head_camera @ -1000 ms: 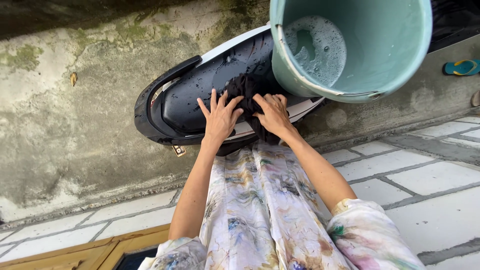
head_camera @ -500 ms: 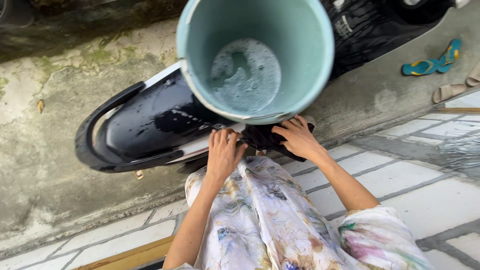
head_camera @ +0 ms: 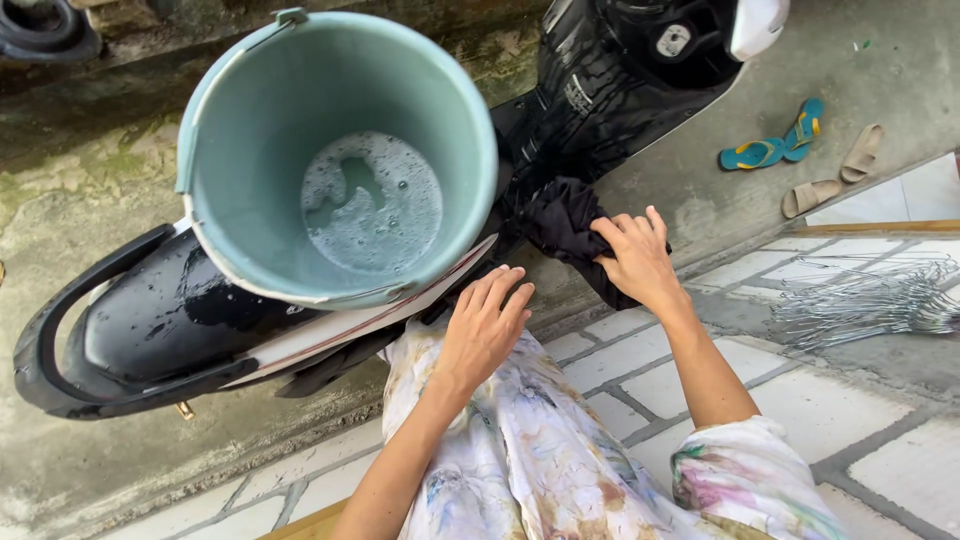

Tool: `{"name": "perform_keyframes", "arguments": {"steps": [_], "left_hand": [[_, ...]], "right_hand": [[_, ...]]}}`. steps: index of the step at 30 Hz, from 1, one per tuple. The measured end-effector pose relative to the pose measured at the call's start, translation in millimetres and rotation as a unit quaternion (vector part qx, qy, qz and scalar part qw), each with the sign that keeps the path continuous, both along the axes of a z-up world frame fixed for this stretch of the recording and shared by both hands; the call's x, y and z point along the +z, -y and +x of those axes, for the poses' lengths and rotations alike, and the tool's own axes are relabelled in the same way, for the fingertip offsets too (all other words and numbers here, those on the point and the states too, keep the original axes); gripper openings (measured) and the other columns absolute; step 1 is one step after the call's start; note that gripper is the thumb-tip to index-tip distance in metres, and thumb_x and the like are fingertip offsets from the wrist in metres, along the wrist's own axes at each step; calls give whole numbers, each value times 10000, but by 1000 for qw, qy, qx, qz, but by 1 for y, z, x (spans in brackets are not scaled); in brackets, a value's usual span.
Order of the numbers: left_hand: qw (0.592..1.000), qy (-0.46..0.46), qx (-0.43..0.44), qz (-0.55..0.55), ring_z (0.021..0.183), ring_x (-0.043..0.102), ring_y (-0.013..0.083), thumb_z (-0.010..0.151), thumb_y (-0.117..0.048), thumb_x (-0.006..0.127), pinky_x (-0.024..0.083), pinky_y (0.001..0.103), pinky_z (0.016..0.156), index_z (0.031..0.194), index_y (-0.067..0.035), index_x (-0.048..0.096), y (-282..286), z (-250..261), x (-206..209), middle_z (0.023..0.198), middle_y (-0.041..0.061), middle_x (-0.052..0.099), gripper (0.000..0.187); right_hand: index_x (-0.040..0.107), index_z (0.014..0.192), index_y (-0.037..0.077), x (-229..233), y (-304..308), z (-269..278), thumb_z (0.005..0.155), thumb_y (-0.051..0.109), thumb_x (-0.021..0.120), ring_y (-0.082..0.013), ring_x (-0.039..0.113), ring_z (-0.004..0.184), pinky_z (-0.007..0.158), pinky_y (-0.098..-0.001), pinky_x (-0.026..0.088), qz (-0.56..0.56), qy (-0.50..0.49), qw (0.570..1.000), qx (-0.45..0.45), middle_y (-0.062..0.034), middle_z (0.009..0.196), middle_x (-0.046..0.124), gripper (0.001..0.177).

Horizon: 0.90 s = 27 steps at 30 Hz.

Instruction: Cleaning and wiping down a scooter using a cloth and soapy water from a bucket.

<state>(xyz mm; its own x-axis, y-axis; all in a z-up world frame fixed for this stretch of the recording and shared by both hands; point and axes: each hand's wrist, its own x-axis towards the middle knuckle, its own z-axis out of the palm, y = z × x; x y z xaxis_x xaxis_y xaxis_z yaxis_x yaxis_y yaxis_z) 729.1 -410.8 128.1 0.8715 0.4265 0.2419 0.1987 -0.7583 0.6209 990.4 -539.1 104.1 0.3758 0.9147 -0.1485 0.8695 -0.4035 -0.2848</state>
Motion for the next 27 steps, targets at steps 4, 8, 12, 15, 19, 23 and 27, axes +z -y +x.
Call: {"name": "perform_keyframes", "arguments": {"steps": [4, 8, 12, 15, 19, 23, 27], "left_hand": [[999, 21, -1, 35, 1329, 523, 281, 927, -159, 723, 423, 445, 1089, 1289, -80, 610, -7, 20, 28, 1388, 89, 564, 388], [998, 20, 21, 63, 1357, 498, 285, 917, -167, 738, 385, 489, 1140, 1294, -94, 632, -16, 30, 41, 1414, 94, 545, 398], [993, -4, 65, 100, 1432, 437, 289, 917, -185, 758, 285, 563, 1206, 1295, -121, 642, -28, 33, 52, 1464, 82, 520, 401], [992, -36, 74, 98, 1479, 381, 316, 901, -202, 765, 216, 618, 1239, 1296, -126, 648, -32, 33, 55, 1503, 83, 490, 419], [992, -59, 56, 99, 1511, 325, 352, 915, -223, 766, 162, 672, 1236, 1292, -129, 646, -34, 30, 54, 1534, 92, 456, 406], [993, -56, 20, 101, 1535, 309, 343, 948, -229, 758, 127, 715, 1237, 1303, -138, 635, -29, 29, 45, 1551, 76, 443, 387], [995, -55, -14, 80, 1541, 305, 339, 957, -237, 751, 105, 730, 1230, 1319, -137, 629, -26, 30, 40, 1553, 83, 449, 395]], "right_hand": [[628, 1210, 123, 4, 9, 20, 767, 133, 806, -331, 603, 1063, 1216, -569, 246, 32, 2, 999, -37, -93, 1054, 644, 477], [600, 1237, 89, 1, 16, 28, 800, 163, 813, -330, 617, 1039, 1206, -570, 250, 80, -12, 994, -70, -102, 1051, 658, 492], [588, 1238, 79, -4, 25, 27, 806, 169, 814, -335, 624, 1071, 1203, -567, 247, 94, -28, 991, -92, -109, 1059, 669, 495], [580, 1244, 72, -15, 35, 30, 815, 168, 812, -349, 623, 1107, 1196, -568, 248, 98, -33, 989, -109, -119, 1079, 670, 497], [580, 1247, 63, -21, 43, 23, 837, 184, 823, -367, 622, 1121, 1181, -576, 244, 99, -41, 984, -144, -133, 1093, 675, 492], [580, 1247, 57, -29, 49, 22, 866, 199, 832, -378, 626, 1107, 1190, -586, 232, 106, -33, 977, -184, -141, 1094, 680, 479], [577, 1272, 58, -38, 56, 24, 883, 205, 831, -383, 620, 1130, 1202, -587, 225, 118, -17, 968, -222, -153, 1122, 677, 488]]}}
